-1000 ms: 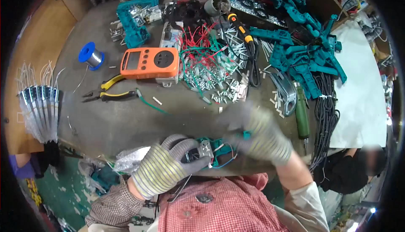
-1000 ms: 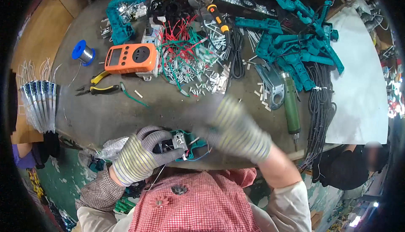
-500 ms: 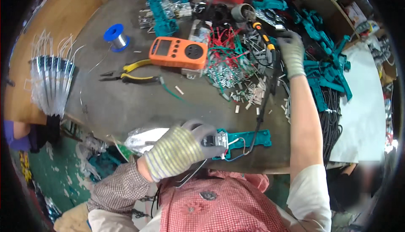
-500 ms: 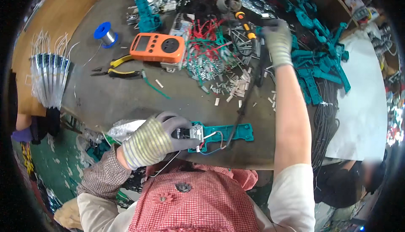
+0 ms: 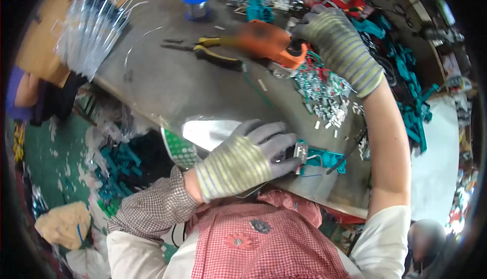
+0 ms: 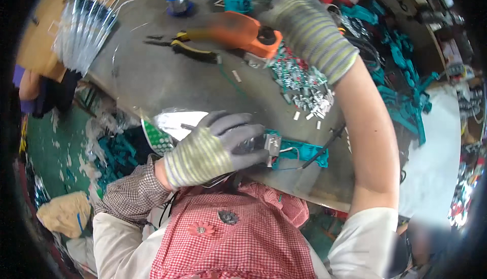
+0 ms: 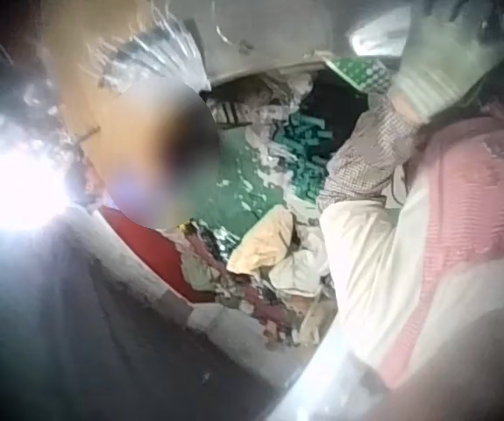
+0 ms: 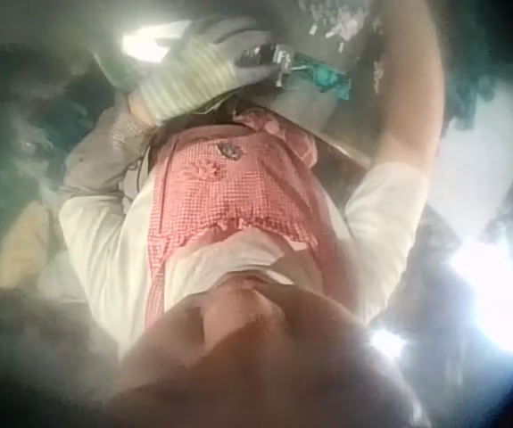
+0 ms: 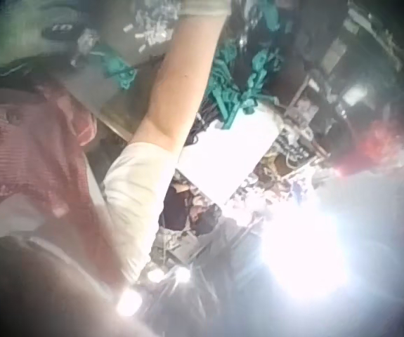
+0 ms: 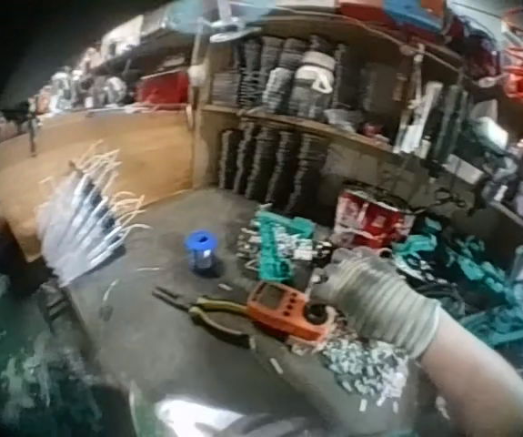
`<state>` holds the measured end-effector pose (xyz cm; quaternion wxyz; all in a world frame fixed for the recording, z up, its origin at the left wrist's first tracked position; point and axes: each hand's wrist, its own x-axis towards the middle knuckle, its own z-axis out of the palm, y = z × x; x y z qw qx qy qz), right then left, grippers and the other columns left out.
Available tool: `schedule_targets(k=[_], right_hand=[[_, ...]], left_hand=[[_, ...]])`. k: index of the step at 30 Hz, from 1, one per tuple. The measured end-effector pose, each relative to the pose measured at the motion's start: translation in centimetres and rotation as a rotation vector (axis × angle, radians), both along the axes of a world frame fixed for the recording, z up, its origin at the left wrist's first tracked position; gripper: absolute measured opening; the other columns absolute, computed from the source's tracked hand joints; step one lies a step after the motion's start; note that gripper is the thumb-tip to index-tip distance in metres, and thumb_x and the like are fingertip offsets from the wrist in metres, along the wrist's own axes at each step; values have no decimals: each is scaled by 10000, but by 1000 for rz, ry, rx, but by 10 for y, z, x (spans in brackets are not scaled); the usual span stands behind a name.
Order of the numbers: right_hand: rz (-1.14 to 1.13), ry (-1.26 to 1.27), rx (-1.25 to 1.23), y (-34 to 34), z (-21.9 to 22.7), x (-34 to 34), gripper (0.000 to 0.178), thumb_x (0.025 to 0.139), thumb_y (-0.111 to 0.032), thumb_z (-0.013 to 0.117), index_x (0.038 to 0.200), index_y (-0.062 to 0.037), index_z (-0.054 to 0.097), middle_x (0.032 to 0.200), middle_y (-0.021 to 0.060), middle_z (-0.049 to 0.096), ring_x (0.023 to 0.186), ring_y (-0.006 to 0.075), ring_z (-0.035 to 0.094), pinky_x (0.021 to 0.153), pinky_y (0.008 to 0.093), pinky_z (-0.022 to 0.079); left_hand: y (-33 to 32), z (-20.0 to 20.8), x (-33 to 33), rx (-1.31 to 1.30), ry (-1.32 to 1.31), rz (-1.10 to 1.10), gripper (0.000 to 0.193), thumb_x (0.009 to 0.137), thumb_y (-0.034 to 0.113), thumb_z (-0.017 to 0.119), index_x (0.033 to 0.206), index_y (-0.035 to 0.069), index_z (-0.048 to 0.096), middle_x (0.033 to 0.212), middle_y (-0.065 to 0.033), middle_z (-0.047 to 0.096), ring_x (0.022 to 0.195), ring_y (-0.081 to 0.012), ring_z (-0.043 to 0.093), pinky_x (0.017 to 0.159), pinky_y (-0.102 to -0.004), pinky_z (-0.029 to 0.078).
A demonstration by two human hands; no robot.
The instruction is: The person assembles the internal wiring and housing components of a green plastic electronic device by soldering wires to a circuit board with a soldering iron, then securing the components within the plastic housing using a power screwdriver and pliers.
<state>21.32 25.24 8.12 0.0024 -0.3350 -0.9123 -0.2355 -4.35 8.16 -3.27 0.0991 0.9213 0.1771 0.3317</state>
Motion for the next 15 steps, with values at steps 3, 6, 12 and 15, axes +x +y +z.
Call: schedule_targets(k=[3, 6, 12, 15], right_hand=[[26, 15, 32, -3, 0, -22, 313, 805, 22, 689, 1067, -109, 798, 994, 121, 709, 1049, 375, 678, 901, 489, 556], [90, -44, -19, 3, 11, -19, 276, 808, 12, 710, 1040, -112, 795, 999, 117, 702, 1033, 375, 667, 886, 483, 548], [86, 194, -262, 16, 10, -10, 260, 833, 49, 697, 1035, -76, 804, 985, 166, 722, 931, 394, 703, 843, 476, 568], [62, 311, -347, 12, 14, -20, 277, 840, 69, 700, 1062, -59, 805, 996, 195, 710, 937, 381, 714, 841, 456, 580]], left_hand=[[-21, 4, -61, -172, -146, 287, 475, 856, 87, 769, 1308, 231, 746, 1363, -109, 628, 1261, -370, 638, 1053, -476, 546], [-50, -26, -107, -254, -607, 803, 267, 851, 11, 713, 1095, 114, 739, 1152, -124, 632, 1075, -301, 615, 976, -436, 512], [-77, -60, -134, -935, -965, 998, 194, 983, 83, 679, 1170, 30, 664, 1031, -52, 624, 957, -140, 575, 911, -306, 517], [-86, -88, -141, -1101, -906, 946, 222, 995, 93, 669, 1200, 7, 667, 1030, -59, 666, 969, -168, 618, 934, -314, 523]])
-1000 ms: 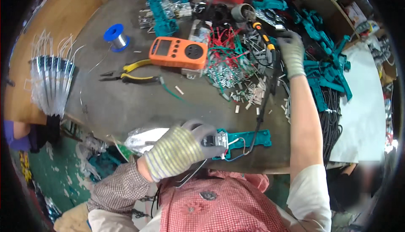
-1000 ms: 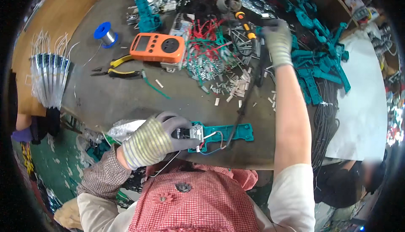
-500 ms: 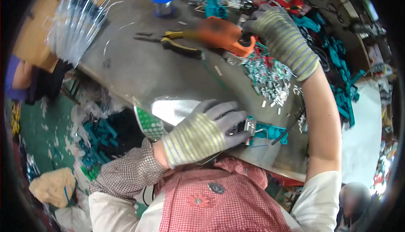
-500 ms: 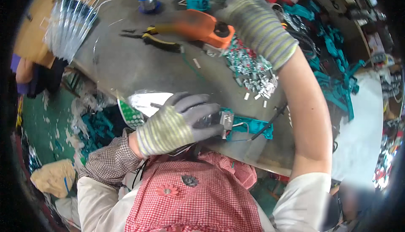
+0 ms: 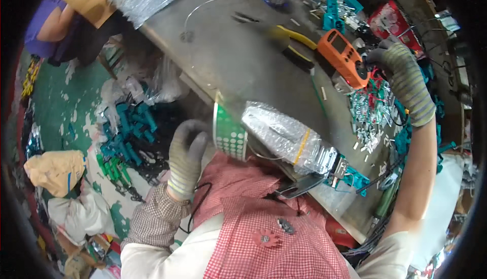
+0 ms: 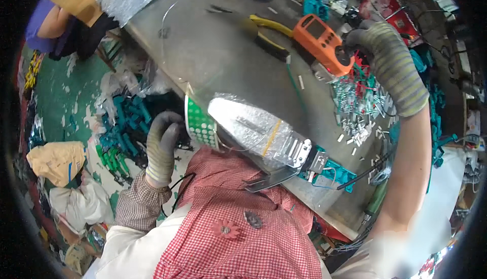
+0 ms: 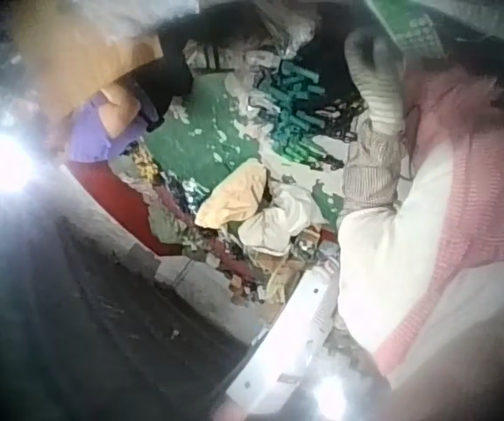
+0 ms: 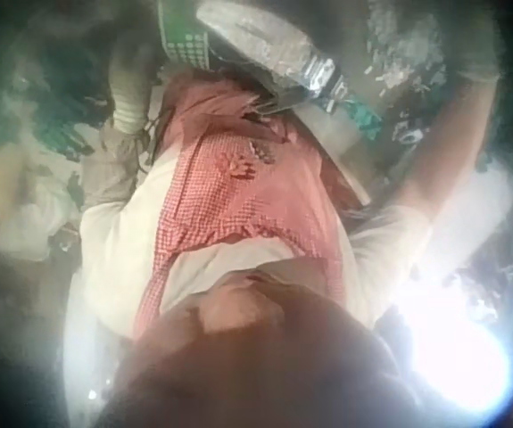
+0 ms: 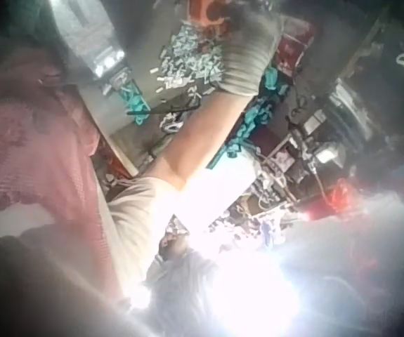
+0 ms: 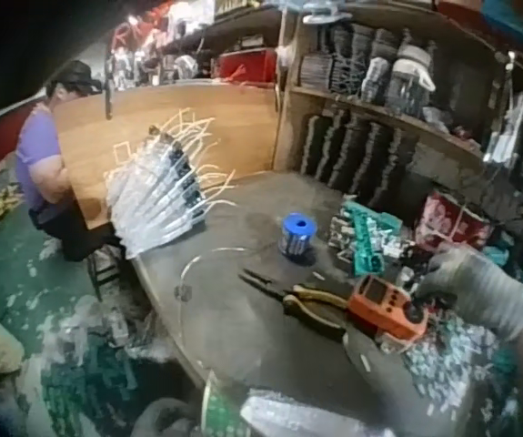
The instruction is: The person assembles the internal wiring and housing components of a green plastic electronic device by soldering wires to a circuit board with a soldering iron, then securing the components within the plastic housing using a power screwdriver and pliers.
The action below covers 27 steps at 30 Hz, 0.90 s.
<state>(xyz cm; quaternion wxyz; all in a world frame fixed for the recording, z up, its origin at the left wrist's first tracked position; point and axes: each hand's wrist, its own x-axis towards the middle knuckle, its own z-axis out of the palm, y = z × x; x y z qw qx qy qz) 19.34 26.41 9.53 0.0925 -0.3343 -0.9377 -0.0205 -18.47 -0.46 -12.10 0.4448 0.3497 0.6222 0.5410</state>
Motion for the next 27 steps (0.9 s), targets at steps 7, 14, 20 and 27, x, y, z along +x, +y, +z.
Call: schedule_targets(k=[7, 14, 20, 27], right_hand=[[16, -218, 60, 8, 8, 7, 290, 819, 26, 741, 1066, -102, 823, 992, 143, 726, 1016, 387, 674, 886, 497, 551], [21, -347, 228, 0, -2, -12, 271, 773, 21, 738, 998, -119, 796, 979, 112, 673, 1031, 364, 640, 896, 468, 552], [-46, -227, 363, -14, -30, -7, 243, 775, 7, 719, 980, -100, 792, 984, 132, 684, 1046, 369, 650, 898, 502, 544], [-61, 113, 128, -109, -23, -111, 405, 809, -49, 781, 1208, -114, 755, 1200, 141, 688, 1144, 393, 636, 981, 519, 522]], left_hand=[[-14, -3, -2, -86, -212, -217, 357, 1035, 175, 644, 1326, -30, 633, 1209, -91, 703, 1132, -190, 638, 1048, -352, 508], [-12, -13, 4, -108, -266, -173, 378, 1032, 179, 665, 1346, -28, 627, 1226, -93, 698, 1151, -189, 634, 1062, -351, 502], [-12, -35, -2, -79, 28, -194, 358, 1007, 118, 671, 1327, -42, 666, 1185, -123, 742, 1089, -205, 693, 993, -352, 555], [-8, -3, 11, -61, -371, -206, 415, 1015, 164, 723, 1378, -28, 663, 1220, -87, 745, 1114, -170, 682, 1029, -339, 545]])
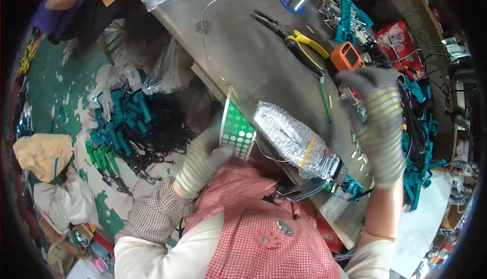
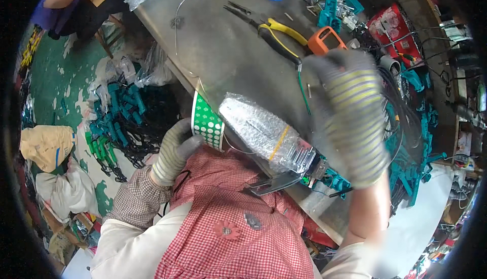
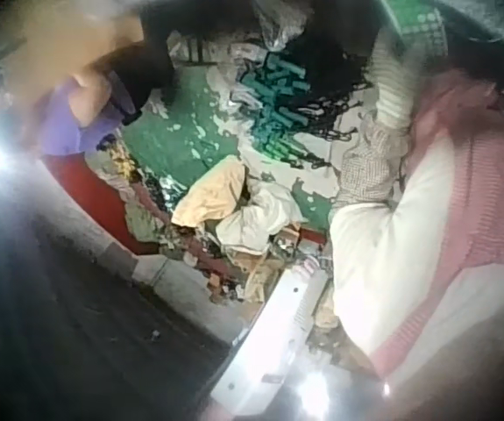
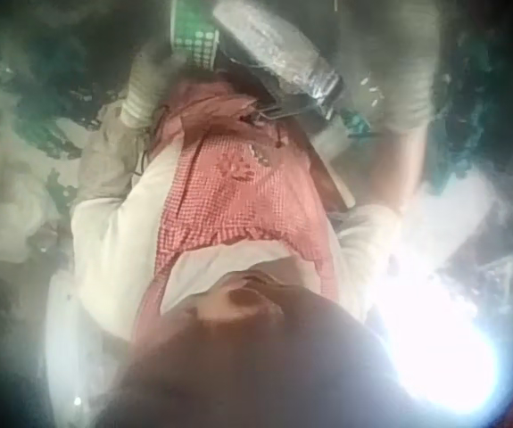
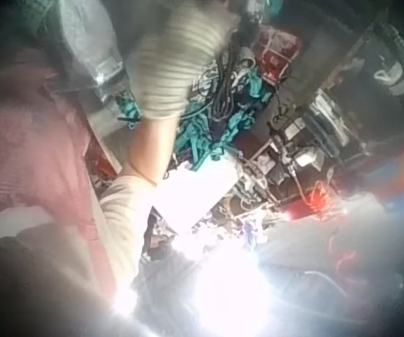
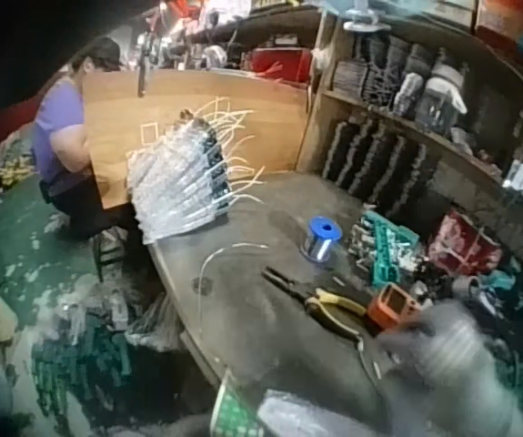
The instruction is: The person assembles the internal wiring and housing components of a green plastic electronic device by soldering wires to a circuit board with a soldering iron, then securing the components within the plastic housing using a power screwdriver and pliers.
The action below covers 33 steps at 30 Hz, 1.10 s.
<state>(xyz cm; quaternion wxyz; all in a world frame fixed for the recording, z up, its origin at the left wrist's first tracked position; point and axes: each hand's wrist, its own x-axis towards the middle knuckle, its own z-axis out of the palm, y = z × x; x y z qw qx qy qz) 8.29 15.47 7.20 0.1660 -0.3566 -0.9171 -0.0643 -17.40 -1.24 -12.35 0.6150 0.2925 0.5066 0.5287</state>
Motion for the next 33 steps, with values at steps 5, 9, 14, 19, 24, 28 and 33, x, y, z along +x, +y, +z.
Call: schedule_targets(k=[5, 9, 14, 19, 24, 28, 33], right_hand=[[190, -116, -340, -58, -39, -71, 219, 886, -208, 822, 1052, -90, 739, 1047, 134, 654, 1012, 381, 649, 907, 490, 533], [202, -92, -342, -56, -64, -91, 231, 847, -221, 790, 1024, -79, 743, 1007, 132, 668, 975, 377, 660, 867, 494, 541], [194, -95, -209, -64, -70, -102, 177, 795, -234, 734, 893, -89, 708, 911, 102, 658, 932, 334, 673, 814, 474, 549], [215, -181, -110, -63, -68, -105, 138, 783, -233, 706, 839, -109, 681, 882, 92, 652, 901, 299, 679, 792, 449, 556], [119, -81, -144, -53, -75, -93, 161, 770, -213, 757, 853, -96, 685, 904, 116, 663, 905, 335, 676, 790, 468, 552], [140, 77, -342, -47, -71, -78, 221, 795, -178, 823, 951, -69, 711, 978, 157, 685, 930, 385, 672, 815, 501, 543], [134, 69, -460, -54, -70, -77, 173, 827, -170, 813, 945, -69, 737, 991, 144, 713, 962, 374, 686, 835, 494, 549]], left_hand=[[5, 11, -3, -43, -148, 10, 358, 993, 108, 805, 1325, -5, 731, 1156, -51, 770, 1062, -127, 697, 991, -314, 572], [8, 2, -1, 103, 60, 43, 265, 994, 103, 820, 1233, -1, 775, 1126, -40, 777, 1028, -122, 705, 955, -301, 581], [12, 1, 5, 134, 194, 133, 312, 941, 220, 908, 1147, 18, 788, 1065, -12, 776, 976, -101, 695, 907, -295, 583], [13, 9, 14, 145, 260, 170, 261, 939, 191, 849, 1130, 24, 786, 994, -23, 769, 909, -109, 687, 854, -304, 573], [15, 18, 16, 185, 268, 186, 190, 967, 132, 783, 1122, 23, 788, 938, -40, 766, 863, -116, 682, 818, -306, 562], [12, 27, 19, 154, 178, 177, 178, 989, 125, 772, 1130, 18, 792, 962, -40, 774, 887, -106, 694, 826, -295, 560], [7, 34, 14, 93, 94, 157, 149, 1002, 114, 759, 1103, 14, 802, 995, -40, 778, 899, -105, 704, 821, -283, 557]])
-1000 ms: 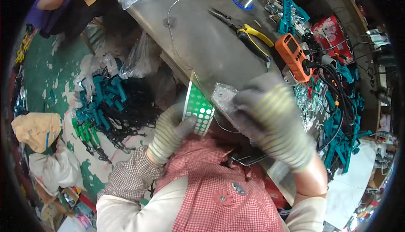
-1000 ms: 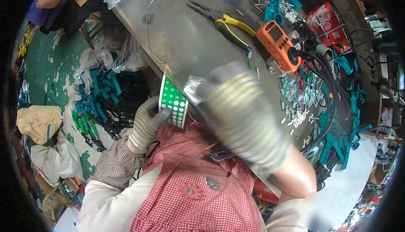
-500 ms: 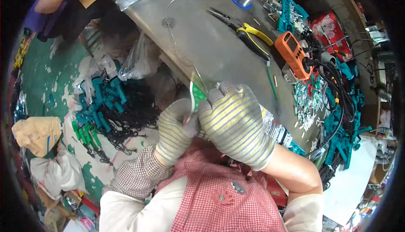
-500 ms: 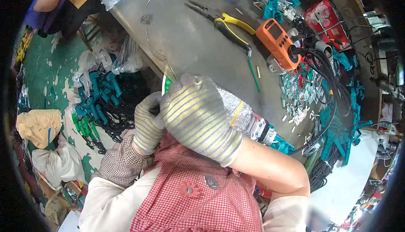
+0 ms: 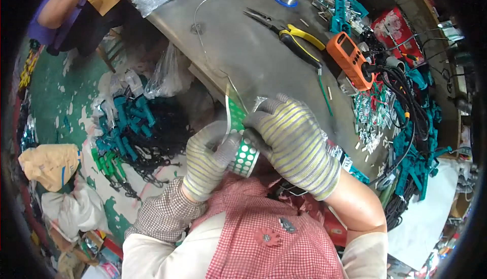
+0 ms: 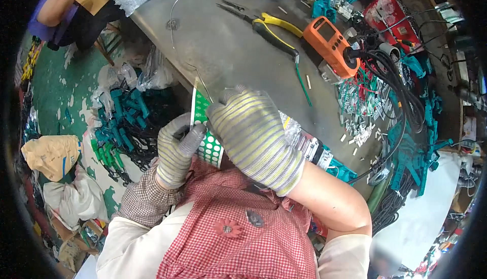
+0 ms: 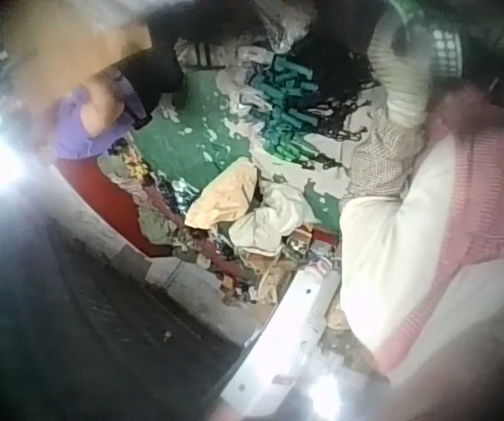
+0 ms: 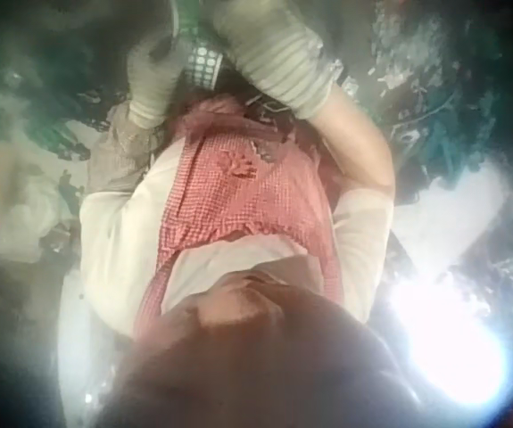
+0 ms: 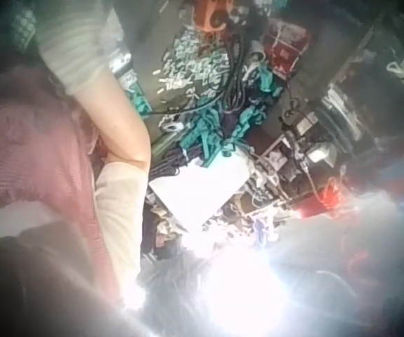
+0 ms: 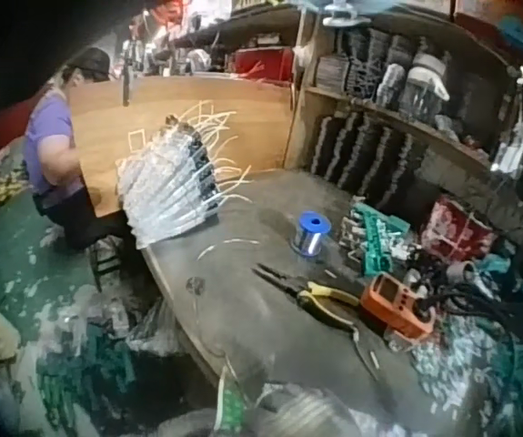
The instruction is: The person assembles the internal wiring and housing components of a green plastic electronic device by soldering wires to a circuit board with a soldering iron, then securing the components within the plastic housing using a power screwdriver and pliers.
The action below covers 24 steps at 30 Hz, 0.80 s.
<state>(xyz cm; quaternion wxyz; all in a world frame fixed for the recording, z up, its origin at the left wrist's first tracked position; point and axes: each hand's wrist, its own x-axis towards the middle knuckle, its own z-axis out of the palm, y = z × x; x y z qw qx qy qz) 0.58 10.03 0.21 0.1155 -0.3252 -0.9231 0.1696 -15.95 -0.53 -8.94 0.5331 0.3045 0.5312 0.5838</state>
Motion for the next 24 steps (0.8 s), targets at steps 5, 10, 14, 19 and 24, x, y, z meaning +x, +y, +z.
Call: schedule_targets(k=[5, 10, 14, 19, 24], right_hand=[[146, -29, 268, 0, 3, -7, 100, 815, -176, 713, 863, -89, 718, 831, 121, 686, 861, 328, 722, 746, 466, 566], [247, -83, 257, 18, 0, -3, 128, 800, -192, 716, 880, -94, 730, 858, 101, 688, 890, 316, 717, 756, 457, 571], [298, -76, 298, 17, -1, -7, 133, 800, -190, 713, 901, -108, 739, 882, 82, 689, 913, 321, 712, 769, 467, 575], [231, -48, 278, 19, -6, -4, 149, 813, -222, 737, 910, -109, 731, 899, 83, 683, 929, 332, 704, 781, 477, 574], [15, 95, 220, 20, 10, 21, 201, 781, -214, 813, 897, -92, 703, 875, 108, 660, 884, 354, 684, 776, 473, 557]], left_hand=[[3, -6, -7, 112, 333, -30, 93, 956, 72, 785, 1025, 10, 781, 898, -51, 725, 818, -140, 690, 746, -312, 547], [13, -8, -13, 323, 544, -9, 95, 899, 54, 800, 977, 23, 755, 863, -103, 684, 761, -250, 685, 697, -352, 548], [12, -12, -14, 371, 603, 0, 104, 879, 54, 812, 961, 37, 750, 860, -114, 682, 743, -287, 676, 680, -373, 554], [7, -12, -17, 344, 659, -78, 143, 918, 53, 808, 1047, 1, 778, 944, -94, 747, 835, -208, 702, 771, -333, 560], [9, -10, -11, 269, 546, -67, 107, 912, 35, 795, 1009, -3, 772, 942, -86, 747, 861, -217, 705, 783, -340, 560]])
